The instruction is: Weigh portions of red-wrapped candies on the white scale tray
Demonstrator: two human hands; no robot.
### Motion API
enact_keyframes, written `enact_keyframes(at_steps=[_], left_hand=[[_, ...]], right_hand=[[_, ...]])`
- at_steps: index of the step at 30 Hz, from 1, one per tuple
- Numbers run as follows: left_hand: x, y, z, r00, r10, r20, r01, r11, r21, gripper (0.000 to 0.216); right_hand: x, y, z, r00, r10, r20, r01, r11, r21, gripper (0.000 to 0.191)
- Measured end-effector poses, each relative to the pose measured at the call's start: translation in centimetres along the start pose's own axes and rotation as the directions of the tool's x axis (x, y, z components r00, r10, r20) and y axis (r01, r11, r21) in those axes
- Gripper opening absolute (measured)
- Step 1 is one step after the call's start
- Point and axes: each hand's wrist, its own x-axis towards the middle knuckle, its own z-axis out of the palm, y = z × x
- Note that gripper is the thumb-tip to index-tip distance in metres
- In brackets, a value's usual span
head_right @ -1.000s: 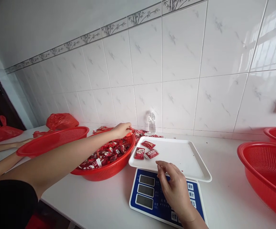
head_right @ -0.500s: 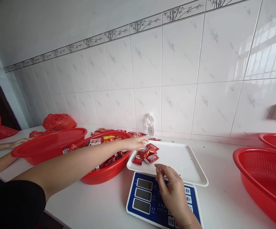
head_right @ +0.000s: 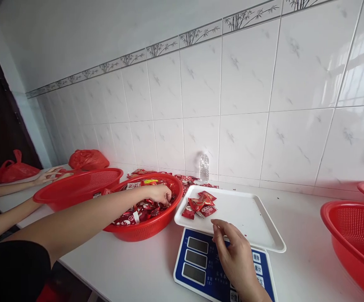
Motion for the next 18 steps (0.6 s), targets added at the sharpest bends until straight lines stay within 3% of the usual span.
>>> enact_keyframes(at_steps=[3,7,12,15,18], left_hand=[[-0.1,0.1,0.2,1.0,-0.014,-0.019,0.012,0.996,-0.092,0.022],[-0.4,0.4,-0.5,0.973,-0.102,-0.205,0.054,0.973,-0.227,0.029],[0.2,2.1,-2.5,0.91,-0.096,-0.402,-0.037,0.95,-0.311,0.023],[1.0,3.8,-2.6,0.897,-0.052,-0.438,-0.12,0.927,-0.355,0.027],[1.8,5.9,-1.0,0.908,-0.003,-0.418,-0.172,0.909,-0.38,0.03]], right_hand=[[-0.1,0.2,0.0,1.0,-0.003,-0.009,0.003,1.0,-0.001,0.036],[-0.1,0.2,0.1,1.0,-0.007,-0.016,0.007,1.0,-0.001,0.035],[-0.1,0.2,0.1,0.999,-0.012,-0.03,0.012,1.0,-0.001,0.035],[-0.1,0.0,0.1,0.999,-0.01,-0.039,0.01,1.0,0.003,0.035],[0.0,-0.1,0.1,0.999,-0.006,-0.033,0.006,1.0,0.002,0.036]])
